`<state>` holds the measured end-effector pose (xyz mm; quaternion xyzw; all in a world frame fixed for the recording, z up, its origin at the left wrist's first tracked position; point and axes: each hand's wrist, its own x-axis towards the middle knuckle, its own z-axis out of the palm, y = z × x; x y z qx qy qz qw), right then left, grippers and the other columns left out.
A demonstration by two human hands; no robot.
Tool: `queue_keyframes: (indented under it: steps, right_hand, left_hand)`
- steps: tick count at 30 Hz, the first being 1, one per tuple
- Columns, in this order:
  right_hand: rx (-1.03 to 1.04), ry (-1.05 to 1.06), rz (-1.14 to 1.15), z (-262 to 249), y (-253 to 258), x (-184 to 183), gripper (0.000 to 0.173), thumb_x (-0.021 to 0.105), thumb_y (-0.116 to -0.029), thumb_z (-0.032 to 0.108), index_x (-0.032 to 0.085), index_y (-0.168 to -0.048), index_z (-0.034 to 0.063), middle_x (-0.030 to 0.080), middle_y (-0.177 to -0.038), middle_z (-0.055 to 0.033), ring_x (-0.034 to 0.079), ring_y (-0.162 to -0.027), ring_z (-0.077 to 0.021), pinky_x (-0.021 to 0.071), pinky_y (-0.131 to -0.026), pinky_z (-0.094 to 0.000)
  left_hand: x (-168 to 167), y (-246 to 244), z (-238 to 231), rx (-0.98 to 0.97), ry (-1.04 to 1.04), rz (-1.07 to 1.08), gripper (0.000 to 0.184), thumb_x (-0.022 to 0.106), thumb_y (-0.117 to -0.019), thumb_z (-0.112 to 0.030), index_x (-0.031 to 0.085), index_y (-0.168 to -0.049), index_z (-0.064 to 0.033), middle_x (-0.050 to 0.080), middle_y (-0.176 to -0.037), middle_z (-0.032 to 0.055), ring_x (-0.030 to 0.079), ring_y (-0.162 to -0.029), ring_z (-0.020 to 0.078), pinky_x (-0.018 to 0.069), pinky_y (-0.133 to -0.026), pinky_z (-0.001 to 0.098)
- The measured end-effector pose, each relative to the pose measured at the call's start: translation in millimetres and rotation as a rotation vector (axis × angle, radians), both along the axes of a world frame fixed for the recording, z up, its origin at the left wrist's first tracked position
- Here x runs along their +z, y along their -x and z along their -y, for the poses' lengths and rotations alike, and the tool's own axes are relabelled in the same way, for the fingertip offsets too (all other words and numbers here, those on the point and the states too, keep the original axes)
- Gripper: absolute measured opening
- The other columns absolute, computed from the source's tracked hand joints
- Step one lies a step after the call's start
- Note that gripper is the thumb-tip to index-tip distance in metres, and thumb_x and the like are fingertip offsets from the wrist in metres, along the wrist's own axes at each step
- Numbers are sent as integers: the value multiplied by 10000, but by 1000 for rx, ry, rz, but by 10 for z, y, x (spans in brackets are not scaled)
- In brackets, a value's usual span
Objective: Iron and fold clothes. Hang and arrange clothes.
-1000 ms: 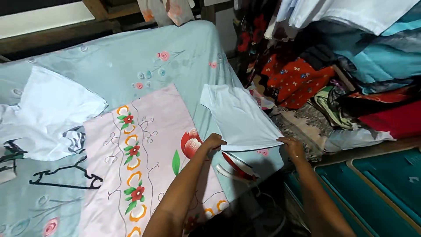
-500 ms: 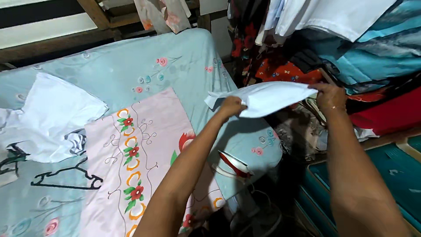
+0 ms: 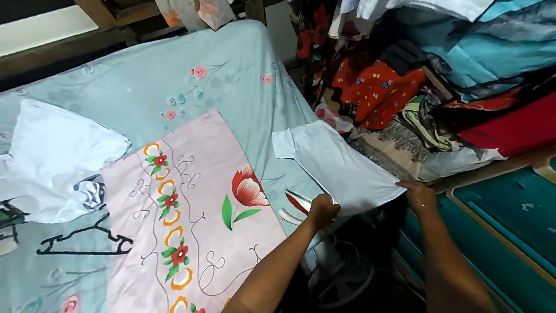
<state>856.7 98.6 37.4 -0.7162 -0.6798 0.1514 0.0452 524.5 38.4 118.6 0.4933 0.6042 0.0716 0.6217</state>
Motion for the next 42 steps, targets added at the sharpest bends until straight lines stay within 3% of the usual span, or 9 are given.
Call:
queue_keyframes:
  steps: [3, 7, 10, 17, 22, 30, 34, 39, 42]
  right_hand:
    - [13, 17, 34, 39, -61, -50, 388, 484, -978, -113, 749, -1215, 44, 668, -1308, -255, 571, -1254, -541, 362, -1034, -749]
    - [-41, 393, 205, 108, 47, -60, 359, 505, -1032, 7, 672, -1345, 69, 551, -1476, -235, 396, -1440, -492, 207, -1162, -730]
    - [-64, 428, 173, 143, 293, -35, 400, 560, -997, -6, 650, -1377, 85, 532, -1483, -254, 403, -1431, -500, 265, -1119, -749]
    - [8, 187, -268, 347, 958, -21, 341, 429, -1060, 18, 699, -1267, -7, 635, -1347, -268, 578, -1287, -461, 407, -1099, -627]
    - [-37, -126, -392, 818, 1069, -315, 308, 454, -1027, -21, 734, -1144, -75, 699, -1175, -312, 661, -1135, -492, 476, -1014, -620]
    - [-296, 174, -477, 1603, 1164, -443, 271, 510, -1044, 5, 689, -1231, -74, 702, -1196, -276, 678, -1112, -420, 493, -1017, -560]
    - [-376, 104, -567, 1694, 1187, -383, 271, 514, -1046, 23, 679, -1234, -83, 702, -1196, -264, 690, -1091, -363, 521, -996, -499]
    - [-168, -60, -687, 1837, 1601, 33, 226, 580, -986, 59, 729, -1059, -94, 746, -986, -201, 729, -885, -227, 596, -844, -356]
    - [114, -37, -740, 1993, 2218, 207, 196, 633, -946, 74, 767, -1012, -52, 764, -1026, -170, 751, -950, -267, 609, -879, -407]
  left_hand:
    - [21, -55, 56, 3, 32, 4, 261, 575, -1054, -187, 579, -1044, 74, 630, -890, 158, 626, -752, 208, 537, -740, 385]
    - [71, -58, 146, -278, -19, -58, 325, 518, -1071, -178, 642, -1180, 102, 698, -1072, 249, 699, -964, 323, 540, -926, 478]
    - [224, 67, 262, -403, -45, -73, 350, 511, -1083, -194, 647, -1225, 96, 684, -1150, 277, 684, -1062, 375, 507, -1000, 523]
    - [204, 1135, 195, 190, -105, -107, 297, 507, -1063, -102, 634, -1262, 78, 695, -1103, 225, 687, -983, 281, 547, -938, 446]
    - [-530, 1710, -430, 376, -258, -262, 311, 516, -1071, -146, 638, -1252, 76, 672, -1184, 282, 660, -1112, 398, 501, -1002, 564]
    - [-1231, 1517, -1269, 401, -245, -356, 486, 581, -1048, -190, 469, -1441, 73, 589, -1350, 318, 573, -1285, 453, 444, -1090, 596]
    - [-1444, 1439, -1523, 474, -239, -421, 514, 627, -1025, -245, 499, -1404, 79, 582, -1358, 318, 567, -1294, 449, 450, -1078, 604]
    - [-1398, 1437, -1581, 548, -179, -451, 371, 633, -1002, -194, 636, -1238, 92, 612, -1315, 313, 582, -1270, 444, 458, -1047, 626]
    - [-1353, 1600, -1382, 684, -216, -427, 368, 649, -968, -185, 651, -1204, 97, 627, -1267, 325, 594, -1227, 459, 468, -1020, 639]
